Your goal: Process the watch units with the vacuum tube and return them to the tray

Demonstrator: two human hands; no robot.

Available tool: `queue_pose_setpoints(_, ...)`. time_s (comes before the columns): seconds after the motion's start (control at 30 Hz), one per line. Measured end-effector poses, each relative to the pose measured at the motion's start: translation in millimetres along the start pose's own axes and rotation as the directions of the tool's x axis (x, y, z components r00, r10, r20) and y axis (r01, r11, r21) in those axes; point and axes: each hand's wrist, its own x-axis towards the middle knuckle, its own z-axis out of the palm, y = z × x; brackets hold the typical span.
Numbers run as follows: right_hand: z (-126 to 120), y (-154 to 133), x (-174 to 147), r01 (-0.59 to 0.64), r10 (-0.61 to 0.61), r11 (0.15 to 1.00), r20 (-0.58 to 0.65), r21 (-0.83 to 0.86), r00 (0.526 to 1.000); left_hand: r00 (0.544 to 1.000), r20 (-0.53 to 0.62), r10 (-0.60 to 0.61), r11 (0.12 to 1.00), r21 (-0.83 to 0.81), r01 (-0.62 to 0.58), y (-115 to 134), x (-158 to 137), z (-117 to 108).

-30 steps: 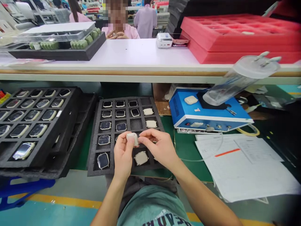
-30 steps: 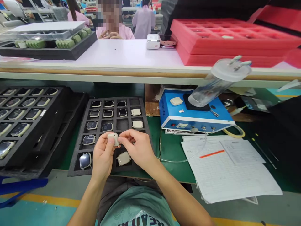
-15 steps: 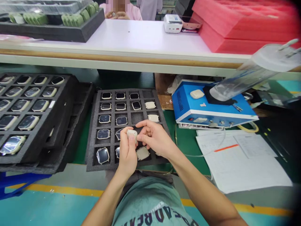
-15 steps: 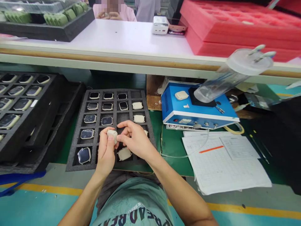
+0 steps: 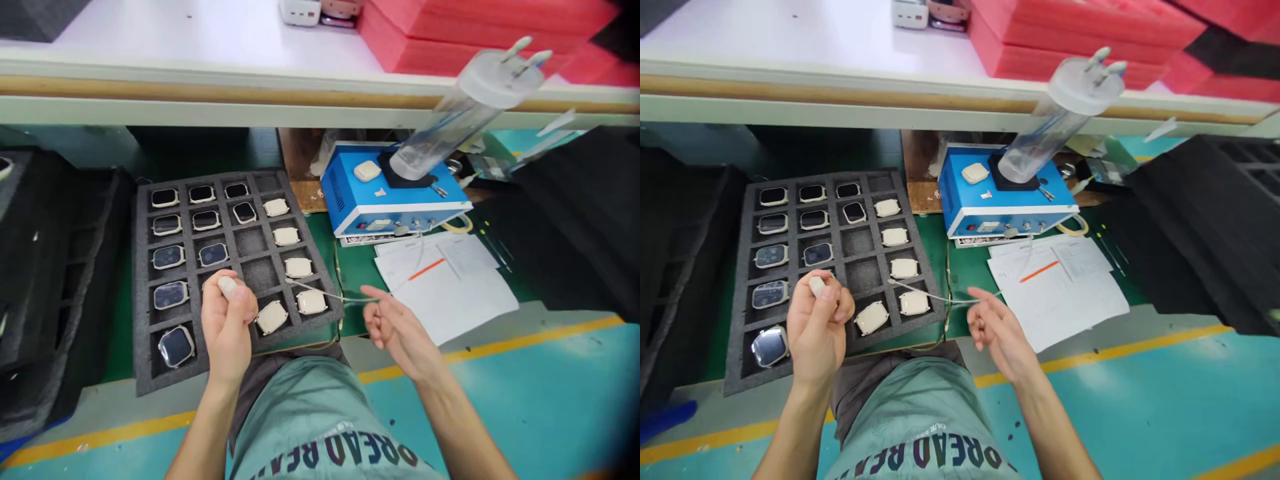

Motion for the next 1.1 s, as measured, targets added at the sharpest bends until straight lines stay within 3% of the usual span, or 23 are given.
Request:
queue_pose_setpoints(0.07,12.6,-2.4,5.6,0.152,-0.146,0.975,-0.053,0.164,0.988,1.0,0.007,0.017,0.999,0.029,-0.017,-1.3,-0.8,0.3)
queue_pose_setpoints(0.13,30.8,-13.1,11.3,0.265,-0.264,0.94,-0.032,0.216,0.964,1.0,0.005,0.03,0.996,0.083,-0.031,-2.6,-0.6,0.0)
queue_pose_setpoints(0.33,89.3,-27.8,26.5,0.378,-0.452,0.867,0.19,0.326,0.872,0.994,-0.035,0.101,0.99,0.104,-0.097,-2.6,3.9,4.1)
queue_pose_setpoints(0.5,127.3,-9.6,37.5,0.547,-0.594,0.795,0.153,0.262,0.79,0.993,-0.058,0.1,0.964,0.253,-0.083,-3.2,1.0,13.7)
queue_pose_setpoints(0.63,131.2,-4.2,35.9,0.637,-0.669,0.733,0.082,0.238,0.739,0.996,-0.067,0.057,0.95,0.311,-0.033,-6.6,-3.4,17.2)
queue_pose_setpoints(1.1,126.4,2.4,35.9,0.636,-0.656,0.754,0.127,0.166,0.744,0.997,-0.025,0.074,0.918,0.392,-0.059,-7.8,-6.8,17.5)
